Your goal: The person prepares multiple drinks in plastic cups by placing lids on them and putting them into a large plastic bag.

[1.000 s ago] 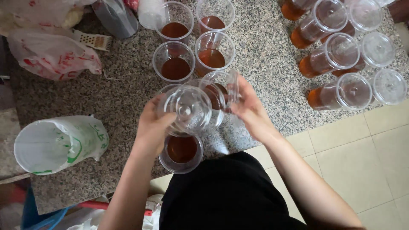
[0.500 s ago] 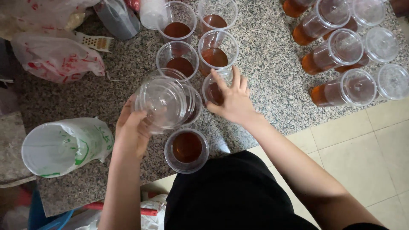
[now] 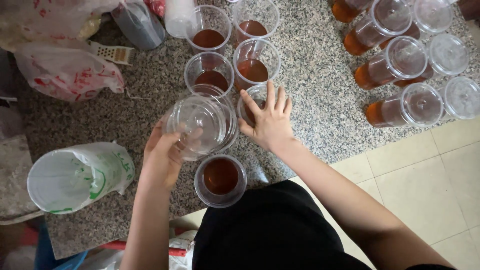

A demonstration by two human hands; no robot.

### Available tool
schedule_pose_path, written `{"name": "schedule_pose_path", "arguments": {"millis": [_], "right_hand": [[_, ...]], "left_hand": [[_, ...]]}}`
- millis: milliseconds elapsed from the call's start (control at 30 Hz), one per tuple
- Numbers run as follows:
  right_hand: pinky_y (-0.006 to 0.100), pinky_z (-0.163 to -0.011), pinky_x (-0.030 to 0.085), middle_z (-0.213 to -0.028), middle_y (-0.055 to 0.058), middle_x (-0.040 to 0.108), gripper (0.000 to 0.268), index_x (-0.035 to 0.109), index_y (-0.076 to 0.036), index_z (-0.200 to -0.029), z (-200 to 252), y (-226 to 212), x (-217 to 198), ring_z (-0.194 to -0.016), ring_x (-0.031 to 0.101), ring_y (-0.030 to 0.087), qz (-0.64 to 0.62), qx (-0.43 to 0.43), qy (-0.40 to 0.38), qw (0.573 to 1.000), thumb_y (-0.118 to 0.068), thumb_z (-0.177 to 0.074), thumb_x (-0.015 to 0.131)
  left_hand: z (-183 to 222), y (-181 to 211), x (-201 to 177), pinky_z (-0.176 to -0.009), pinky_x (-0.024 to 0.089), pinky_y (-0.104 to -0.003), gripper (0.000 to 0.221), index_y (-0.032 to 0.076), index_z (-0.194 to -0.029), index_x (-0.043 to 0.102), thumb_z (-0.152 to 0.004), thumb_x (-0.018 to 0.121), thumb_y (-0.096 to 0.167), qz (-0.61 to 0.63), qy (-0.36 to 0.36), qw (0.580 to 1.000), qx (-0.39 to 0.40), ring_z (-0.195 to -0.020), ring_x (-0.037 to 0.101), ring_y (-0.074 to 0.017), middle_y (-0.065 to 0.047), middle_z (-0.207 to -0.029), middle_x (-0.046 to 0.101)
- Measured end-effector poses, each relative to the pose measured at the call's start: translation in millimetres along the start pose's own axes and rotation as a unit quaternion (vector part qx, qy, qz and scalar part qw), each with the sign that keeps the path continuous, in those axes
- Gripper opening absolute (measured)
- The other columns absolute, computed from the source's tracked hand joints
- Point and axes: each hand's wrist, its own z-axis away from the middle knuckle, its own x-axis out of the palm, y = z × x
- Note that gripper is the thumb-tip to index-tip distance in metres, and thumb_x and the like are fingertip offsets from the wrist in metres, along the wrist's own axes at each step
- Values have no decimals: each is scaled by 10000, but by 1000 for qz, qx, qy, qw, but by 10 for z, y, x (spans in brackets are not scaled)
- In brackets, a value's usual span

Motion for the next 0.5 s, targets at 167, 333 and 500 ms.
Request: {"name": "schedule_pose_path", "arguments": {"millis": [167,333,500], "right_hand": [[767,-1192,2,-1684,376,73,788,141,-382,-1691,-15,-114,22,-1538,-18,627,35,21,-20,999,-665,-982,335],[787,-1180,11,-1674,405,70,724,112,-432,-1684,18,-95,-12,-1524,-30,655,31,-8,-24,999,-610,-1010,308],[782,-1174,62,-1708,361,-7,669,131,-478,-1677,20,-110,-100,-1524,-33,655,28,-9,-48,998,-585,-1036,288]], "left_hand": [[3,-8,-5,-901,647,-548,588,41,-1499,325,-966,573,59,11,-7,1000,4,-1130,710,-463,-156,-1228,562],[-16,-16,-100,-881,648,-582,578,59,-1505,349,-967,560,32,18,2,1000,-5,-1132,705,-495,-138,-1160,595],[23,52,-25,-906,654,-572,600,40,-1512,309,-957,537,26,-1,7,1000,-22,-1132,711,-478,-134,-1149,571]]}}
